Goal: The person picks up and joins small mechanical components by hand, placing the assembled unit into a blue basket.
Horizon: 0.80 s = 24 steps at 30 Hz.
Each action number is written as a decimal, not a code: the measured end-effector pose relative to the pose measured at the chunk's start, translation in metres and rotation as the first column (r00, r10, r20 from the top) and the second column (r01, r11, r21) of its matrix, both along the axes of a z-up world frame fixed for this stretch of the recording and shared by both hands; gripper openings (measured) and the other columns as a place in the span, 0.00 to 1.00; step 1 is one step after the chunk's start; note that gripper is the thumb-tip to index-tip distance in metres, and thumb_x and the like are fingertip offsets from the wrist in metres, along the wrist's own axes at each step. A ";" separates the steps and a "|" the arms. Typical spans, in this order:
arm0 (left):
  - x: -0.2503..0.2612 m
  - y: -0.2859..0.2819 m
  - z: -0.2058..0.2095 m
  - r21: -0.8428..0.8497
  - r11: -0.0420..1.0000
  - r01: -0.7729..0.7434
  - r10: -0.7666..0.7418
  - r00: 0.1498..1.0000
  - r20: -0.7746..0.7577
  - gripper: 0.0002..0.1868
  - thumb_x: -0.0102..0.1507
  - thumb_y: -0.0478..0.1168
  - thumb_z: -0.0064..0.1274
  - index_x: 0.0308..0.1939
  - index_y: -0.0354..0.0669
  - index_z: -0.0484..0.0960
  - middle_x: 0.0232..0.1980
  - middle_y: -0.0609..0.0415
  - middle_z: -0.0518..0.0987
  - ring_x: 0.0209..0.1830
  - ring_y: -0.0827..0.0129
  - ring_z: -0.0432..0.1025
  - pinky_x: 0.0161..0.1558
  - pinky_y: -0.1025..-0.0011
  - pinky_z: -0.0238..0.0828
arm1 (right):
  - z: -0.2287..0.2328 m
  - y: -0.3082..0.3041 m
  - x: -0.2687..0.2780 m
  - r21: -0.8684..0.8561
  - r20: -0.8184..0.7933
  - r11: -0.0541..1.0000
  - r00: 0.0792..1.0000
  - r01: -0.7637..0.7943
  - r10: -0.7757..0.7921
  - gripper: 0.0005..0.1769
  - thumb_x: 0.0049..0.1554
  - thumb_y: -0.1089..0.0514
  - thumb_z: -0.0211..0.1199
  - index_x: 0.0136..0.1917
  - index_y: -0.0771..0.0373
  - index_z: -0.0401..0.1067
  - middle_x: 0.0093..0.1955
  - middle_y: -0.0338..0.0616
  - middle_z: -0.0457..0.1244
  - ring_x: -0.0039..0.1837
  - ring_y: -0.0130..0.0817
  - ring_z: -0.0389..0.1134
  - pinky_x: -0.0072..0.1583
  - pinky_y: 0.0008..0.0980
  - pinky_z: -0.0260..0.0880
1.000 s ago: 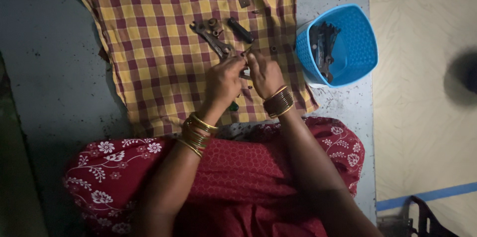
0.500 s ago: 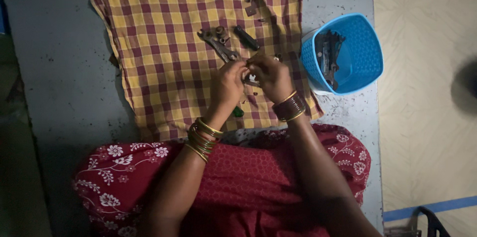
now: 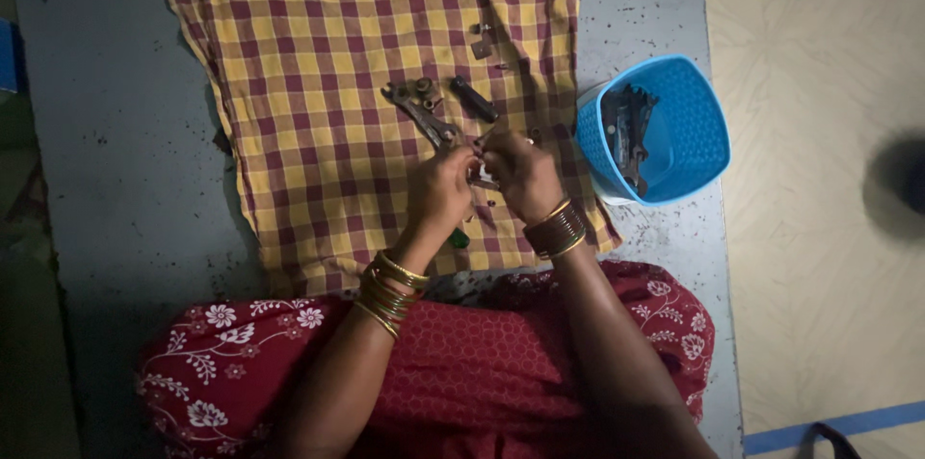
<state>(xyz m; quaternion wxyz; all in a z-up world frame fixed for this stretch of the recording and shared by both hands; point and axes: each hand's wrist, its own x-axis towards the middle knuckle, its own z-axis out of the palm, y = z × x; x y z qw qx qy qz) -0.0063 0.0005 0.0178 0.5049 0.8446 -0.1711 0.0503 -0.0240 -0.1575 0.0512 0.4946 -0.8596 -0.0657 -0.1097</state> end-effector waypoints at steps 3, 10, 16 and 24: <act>-0.001 -0.001 0.001 0.085 0.996 0.032 -0.031 0.999 -0.016 0.12 0.66 0.24 0.48 0.47 0.39 0.85 0.46 0.50 0.87 0.22 0.68 0.76 0.22 0.74 0.71 | -0.005 -0.002 -0.004 -0.116 -0.085 0.993 0.996 -0.010 0.000 0.09 0.64 0.60 0.57 0.53 0.69 0.72 0.36 0.53 0.68 0.39 0.44 0.72 0.40 0.39 0.69; -0.006 0.005 0.011 0.298 0.952 0.076 -0.163 0.946 0.281 0.12 0.62 0.28 0.52 0.49 0.34 0.80 0.48 0.46 0.84 0.31 0.68 0.79 0.29 0.76 0.74 | -0.068 -0.007 -0.002 0.374 -0.515 0.913 0.855 0.163 0.058 0.27 0.73 0.47 0.51 0.40 0.70 0.70 0.28 0.43 0.60 0.30 0.32 0.59 0.34 0.38 0.57; 0.000 -0.003 0.000 0.267 0.960 0.081 -0.073 0.997 -0.038 0.11 0.67 0.23 0.49 0.51 0.31 0.81 0.56 0.37 0.81 0.19 0.67 0.77 0.21 0.75 0.70 | -0.034 0.003 -0.002 0.131 -0.383 0.980 0.920 0.146 -0.086 0.16 0.66 0.52 0.57 0.47 0.67 0.75 0.34 0.44 0.68 0.36 0.28 0.69 0.38 0.29 0.69; -0.002 -0.002 -0.003 0.133 0.990 0.048 -0.043 0.998 -0.040 0.13 0.63 0.22 0.48 0.48 0.34 0.81 0.48 0.45 0.85 0.28 0.73 0.79 0.23 0.79 0.70 | -0.003 -0.003 0.003 0.007 -0.113 0.998 0.992 0.058 -0.057 0.11 0.54 0.66 0.69 0.52 0.65 0.79 0.47 0.46 0.73 0.43 0.30 0.74 0.43 0.27 0.76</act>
